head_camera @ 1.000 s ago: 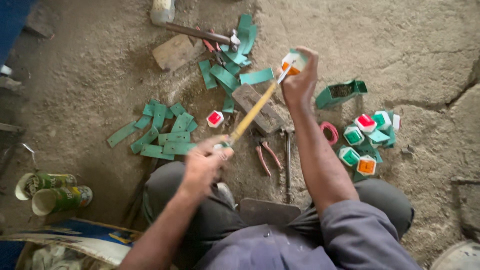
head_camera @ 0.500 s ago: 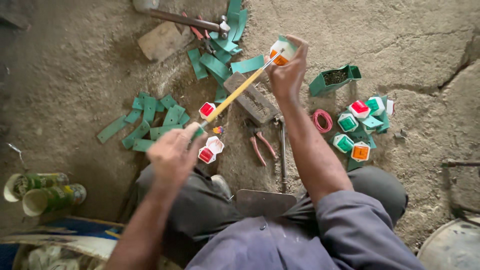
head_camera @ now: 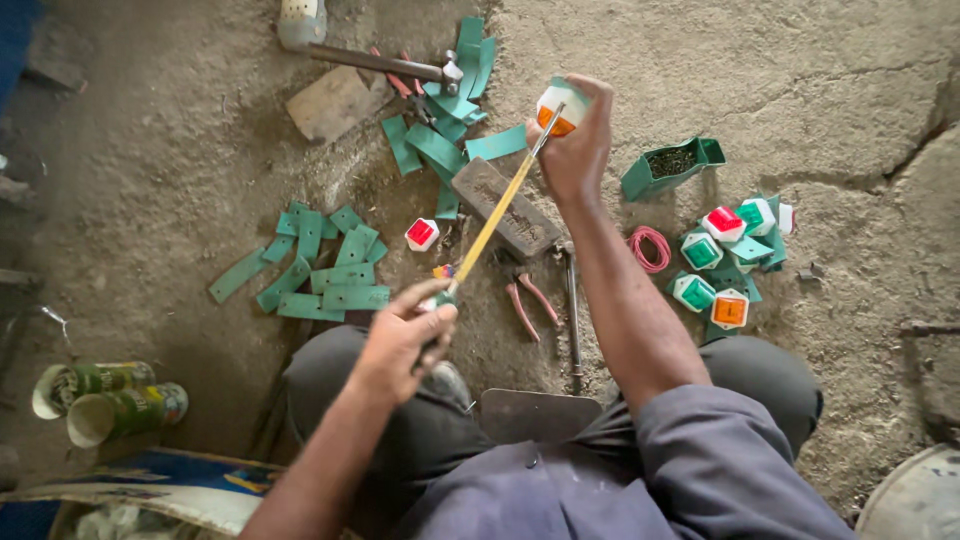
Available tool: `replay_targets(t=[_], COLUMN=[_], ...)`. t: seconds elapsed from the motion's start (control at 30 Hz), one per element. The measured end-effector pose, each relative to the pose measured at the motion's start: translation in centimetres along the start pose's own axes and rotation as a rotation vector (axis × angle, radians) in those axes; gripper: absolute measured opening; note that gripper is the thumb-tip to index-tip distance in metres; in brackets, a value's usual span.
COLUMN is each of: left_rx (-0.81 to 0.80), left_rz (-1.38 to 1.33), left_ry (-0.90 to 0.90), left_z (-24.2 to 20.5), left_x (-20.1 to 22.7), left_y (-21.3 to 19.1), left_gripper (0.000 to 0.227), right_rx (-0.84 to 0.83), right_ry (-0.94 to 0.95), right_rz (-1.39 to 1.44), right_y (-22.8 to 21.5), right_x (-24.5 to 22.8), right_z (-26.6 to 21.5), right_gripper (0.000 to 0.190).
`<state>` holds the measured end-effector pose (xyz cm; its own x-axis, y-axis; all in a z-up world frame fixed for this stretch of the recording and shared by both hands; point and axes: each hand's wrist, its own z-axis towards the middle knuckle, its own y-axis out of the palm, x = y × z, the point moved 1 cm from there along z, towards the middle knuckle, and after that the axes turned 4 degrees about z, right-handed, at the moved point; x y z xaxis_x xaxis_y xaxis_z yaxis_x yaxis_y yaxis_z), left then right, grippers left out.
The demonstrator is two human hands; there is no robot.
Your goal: The person assembles small electrical components by attaching green metal plates to white plastic boxes with colored centers. They use a hammer to drive nails into the plates and a screwdriver to tighten screws, working on the floor surrounded by tools and parts.
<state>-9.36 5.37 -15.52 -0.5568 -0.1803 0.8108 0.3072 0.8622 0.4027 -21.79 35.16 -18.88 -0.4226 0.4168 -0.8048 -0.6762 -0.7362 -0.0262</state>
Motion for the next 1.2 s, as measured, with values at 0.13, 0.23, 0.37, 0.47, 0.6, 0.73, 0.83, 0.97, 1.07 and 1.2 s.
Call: replay_targets(t=[0.13,0.23,0.37,0.47,0.6,0.73,0.83,0.97,1.07,1.2], left_rx=[0.335,0.393,0.321,0.302,0.394,0.401,0.295,0.145,0.07,0.051], left_rz=[1.399,1.515,0.648,0.417,1.695,0.776,0.293,0.711,1.791,2.163], left_ry=[0.961,1.127,0.637,0.205,1.06,0.408,-0.041,0.107,0.83,1.144], left_z=[-0.5,-0.3,1.9,3.1,3.3,5.3,5.6,6.2,6.1,6.6], left_x=[2.3,2.4,-1.3,-3.6,-3.3,-3.5,-5.0,-3.6,-1.2,-0.2], left_y=[-0.5,-0.4,-0.2,-1.8,-3.3,-3.4,-2.9,-3.2,-3.8,-3.6], left_gripper=[0.036,0.034,0.029,0.032,0.03,0.027,0.027,0.034,0.032,0.032], right_rx=[-0.012,-0.031,-0.099,-0.15,-0.217,-0.225,-0.238,-0.331,-0.409,-0.322], right_ry=[0.06,0.159,0.062,0.16,0.483,0.419,0.429,0.445,0.511,0.611], right_rz=[0.088,0.083,0.014,-0.139,-0.286,-0.412,-0.504,-0.519,-0.525,-0.438], right_y=[-0.6,-0.4,-0.5,-0.5,-1.3,-1.8,-1.7,-1.8,-2.1,-2.3], right_x=[1.5,2.7,4.1,5.7,8.6,11.9,14.6,16.9,16.9,15.9], right_z=[-0.2,-0.4,-1.9,-3.7,-6.1,-7.9,-10.0,-11.4,-12.3,-11.8], right_gripper=[0.059,0.056,0.054,0.057,0.053,0.061,0.054,0.05,0.062,0.066])
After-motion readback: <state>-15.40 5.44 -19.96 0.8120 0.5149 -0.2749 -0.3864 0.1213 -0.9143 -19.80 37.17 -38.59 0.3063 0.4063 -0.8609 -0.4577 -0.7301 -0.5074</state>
